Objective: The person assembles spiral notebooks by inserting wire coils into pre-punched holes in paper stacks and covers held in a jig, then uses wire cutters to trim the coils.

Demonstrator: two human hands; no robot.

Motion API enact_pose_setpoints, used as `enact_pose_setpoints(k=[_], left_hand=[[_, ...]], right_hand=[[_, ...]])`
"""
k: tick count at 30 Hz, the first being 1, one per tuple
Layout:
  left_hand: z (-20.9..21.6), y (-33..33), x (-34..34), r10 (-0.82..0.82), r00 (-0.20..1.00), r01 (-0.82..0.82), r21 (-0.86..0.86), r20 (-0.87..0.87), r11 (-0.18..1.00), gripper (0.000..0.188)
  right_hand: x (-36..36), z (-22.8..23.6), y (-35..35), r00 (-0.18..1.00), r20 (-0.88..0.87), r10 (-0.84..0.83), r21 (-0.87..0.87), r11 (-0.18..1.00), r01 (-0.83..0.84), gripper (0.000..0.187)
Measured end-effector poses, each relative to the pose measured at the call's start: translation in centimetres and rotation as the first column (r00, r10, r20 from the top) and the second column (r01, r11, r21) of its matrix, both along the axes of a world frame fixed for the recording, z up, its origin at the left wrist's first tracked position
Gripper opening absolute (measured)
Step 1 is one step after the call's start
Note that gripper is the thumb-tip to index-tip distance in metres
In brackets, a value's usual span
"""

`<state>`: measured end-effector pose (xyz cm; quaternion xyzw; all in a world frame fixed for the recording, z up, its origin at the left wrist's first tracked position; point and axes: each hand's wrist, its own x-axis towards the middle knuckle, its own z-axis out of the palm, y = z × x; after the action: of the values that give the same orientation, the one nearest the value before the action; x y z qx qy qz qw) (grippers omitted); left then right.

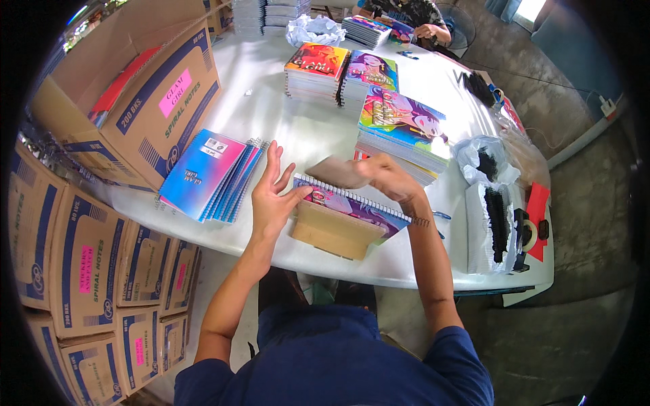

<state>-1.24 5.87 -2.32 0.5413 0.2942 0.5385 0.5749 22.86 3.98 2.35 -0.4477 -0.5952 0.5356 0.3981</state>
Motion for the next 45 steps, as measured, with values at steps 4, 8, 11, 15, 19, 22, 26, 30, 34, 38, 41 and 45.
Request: enact_pose_setpoints(k=[4, 8, 11, 15, 19, 22, 26, 30, 34, 38, 41, 45], left_hand=[[-0.1, 0.5, -0.5, -0.053, 0.998, 0.053, -0.001, -0.019, 0.999, 0.099], [-2.1, 3.0, -1.5, -0.298, 0.930, 0.338, 0.183, -0.216, 0.923, 0.075], [1.0, 3.1, -0.2, -0.571, 0.804, 0.579, 0.006, -0.166, 0.815, 0.068], [7.8, 3.1, -1.4, -0.189, 0.961, 0.222, 0.157, -0.203, 0.962, 0.047], [13.0, 0.1, -5.4, -0.075, 0.988, 0.120, 0.358, -0.135, 0.926, 0.054], [9.6, -2.8, -5.8, -0.267, 0.811, 0.517, 0.426, -0.521, 0.742, 0.058], [3.2, -7.9, 0.4, 0.074, 0.661, 0.532, 0.537, -0.746, 0.654, 0.064], [1.4, -8.8, 2.0, 0.349, 0.658, 0.324, 0.670, -0.667, 0.668, 0.066], [1.6, -8.7, 2.4, 0.401, 0.618, 0.347, 0.693, -0.676, 0.633, 0.067], [1.6, -8.8, 2.4, 0.429, 0.599, 0.350, 0.703, -0.676, 0.619, 0.066], [1.6, -8.7, 2.4, 0.431, 0.607, 0.347, 0.711, -0.667, 0.612, 0.065], [1.9, -8.8, 2.2, 0.433, 0.588, 0.373, 0.704, -0.683, 0.604, 0.065]], right_hand=[[-1.6, 1.1, -0.4, 0.924, 0.380, 0.037, 0.116, 0.989, -0.087, 0.044], [0.2, -2.4, -0.8, 0.883, 0.467, -0.051, 0.326, 0.938, -0.118, 0.036], [1.2, -5.6, -2.0, 0.805, 0.591, -0.049, 0.375, 0.900, -0.220, 0.036], [4.6, -9.4, -6.5, 0.608, 0.663, -0.436, 0.541, 0.841, 0.013, 0.044], [9.6, -7.2, -12.3, 0.142, 0.788, -0.599, 0.562, 0.794, 0.232, 0.051], [12.2, -10.5, -15.3, 0.001, 0.806, -0.591, 0.569, 0.777, 0.268, 0.050], [10.5, -11.1, -16.3, 0.041, 0.704, -0.709, 0.636, 0.655, 0.409, 0.037], [1.4, -5.8, -17.5, 0.600, 0.332, -0.728, 0.594, 0.656, 0.466, 0.029], [-4.7, -3.0, -18.9, 0.645, 0.457, -0.613, 0.619, 0.740, 0.264, 0.040], [-4.6, -2.4, -18.6, 0.595, 0.508, -0.623, 0.689, 0.708, 0.153, 0.043], [-4.2, -2.0, -18.6, 0.581, 0.501, -0.641, 0.710, 0.688, 0.146, 0.042], [-4.2, -1.1, -17.9, 0.566, 0.565, -0.601, 0.726, 0.687, 0.005, 0.037]])
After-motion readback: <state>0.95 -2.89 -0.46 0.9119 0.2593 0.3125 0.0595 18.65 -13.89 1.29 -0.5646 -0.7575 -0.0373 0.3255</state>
